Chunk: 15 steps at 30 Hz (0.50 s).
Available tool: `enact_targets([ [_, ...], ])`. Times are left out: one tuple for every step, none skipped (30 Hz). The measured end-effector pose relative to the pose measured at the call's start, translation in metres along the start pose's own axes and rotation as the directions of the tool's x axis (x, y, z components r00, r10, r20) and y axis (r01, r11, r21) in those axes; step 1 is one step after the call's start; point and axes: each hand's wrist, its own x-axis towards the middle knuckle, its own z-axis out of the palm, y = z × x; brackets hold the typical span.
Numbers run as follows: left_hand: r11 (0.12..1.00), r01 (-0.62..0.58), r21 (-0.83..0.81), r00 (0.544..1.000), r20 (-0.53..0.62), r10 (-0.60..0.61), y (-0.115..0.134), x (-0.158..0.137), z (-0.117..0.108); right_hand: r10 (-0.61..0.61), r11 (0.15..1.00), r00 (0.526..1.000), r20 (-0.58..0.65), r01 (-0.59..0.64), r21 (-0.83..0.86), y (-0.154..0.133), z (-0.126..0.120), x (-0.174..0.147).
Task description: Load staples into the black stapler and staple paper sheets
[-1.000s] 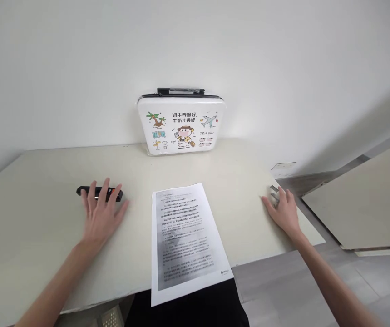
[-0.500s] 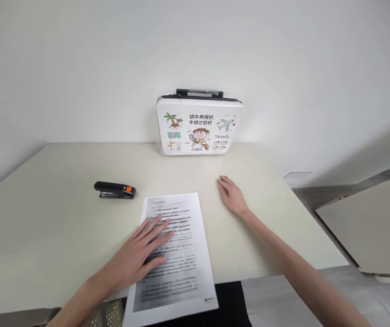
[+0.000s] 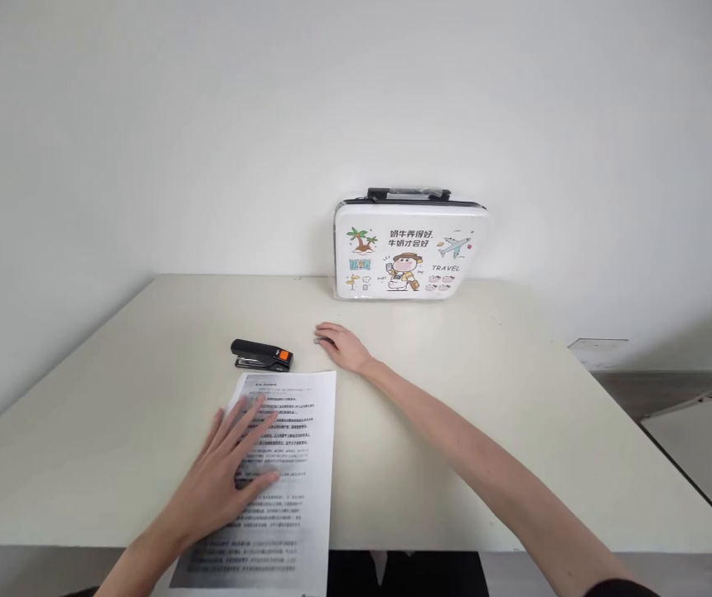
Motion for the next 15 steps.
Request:
enact_targets([
  [1.000,0.010,0.018,1.000,0.010,-0.010,-0.002,0.007,0.002,0.002,1.000,1.000,0.003,-0.002,0.000,-0.002,0.003,0.003],
  [0.999,0.025,0.032,1.000,0.013,-0.025,-0.003,0.015,0.004,0.006,1.000,1.000,0.004,-0.006,-0.001,-0.003,0.005,0.005],
  [0.998,0.043,0.041,0.999,0.012,-0.044,-0.003,0.024,0.007,0.010,1.000,1.000,0.004,-0.009,-0.003,-0.005,0.006,0.006],
  [0.997,0.066,0.048,0.998,0.007,-0.066,-0.004,0.034,0.011,0.012,1.000,1.000,0.005,-0.012,-0.005,-0.005,0.007,0.007],
  [0.995,0.089,0.051,0.996,0.000,-0.089,-0.003,0.043,0.016,0.013,1.000,1.000,0.007,-0.013,-0.007,-0.005,0.007,0.007],
  [0.993,0.106,0.054,0.994,-0.003,-0.106,-0.003,0.052,0.022,0.011,1.000,1.000,0.011,-0.011,-0.009,-0.005,0.007,0.006],
  [0.991,0.119,0.057,0.993,-0.008,-0.119,-0.002,0.060,0.027,0.007,1.000,1.000,0.016,-0.006,-0.010,-0.004,0.006,0.006],
  [0.990,0.127,0.062,0.992,-0.016,-0.127,-0.001,0.067,0.033,0.001,1.000,1.000,0.022,-0.001,-0.010,-0.003,0.005,0.006],
  [0.988,0.136,0.068,0.991,-0.029,-0.134,0.000,0.072,0.038,-0.006,1.000,1.000,0.028,0.006,-0.009,-0.001,0.004,0.006],
  [0.987,0.145,0.075,0.989,-0.048,-0.142,0.001,0.077,0.043,-0.013,1.000,0.999,0.034,0.013,-0.006,0.001,0.003,0.007],
  [0.985,0.155,0.081,0.987,-0.066,-0.150,0.002,0.080,0.047,-0.021,1.000,0.999,0.040,0.021,-0.001,0.003,0.002,0.009],
  [0.983,0.164,0.084,0.984,-0.080,-0.157,0.003,0.083,0.050,-0.029,1.000,0.999,0.044,0.029,0.005,0.005,0.001,0.010],
  [0.981,0.173,0.085,0.982,-0.088,-0.165,0.004,0.086,0.052,-0.036,0.999,0.998,0.045,0.036,0.012,0.007,0.000,0.013],
  [0.980,0.182,0.086,0.981,-0.090,-0.175,0.004,0.088,0.054,-0.043,0.999,0.998,0.045,0.042,0.021,0.009,0.000,0.015],
  [0.978,0.191,0.086,0.979,-0.089,-0.184,0.003,0.090,0.055,-0.048,0.998,0.998,0.043,0.047,0.030,0.010,-0.001,0.018],
])
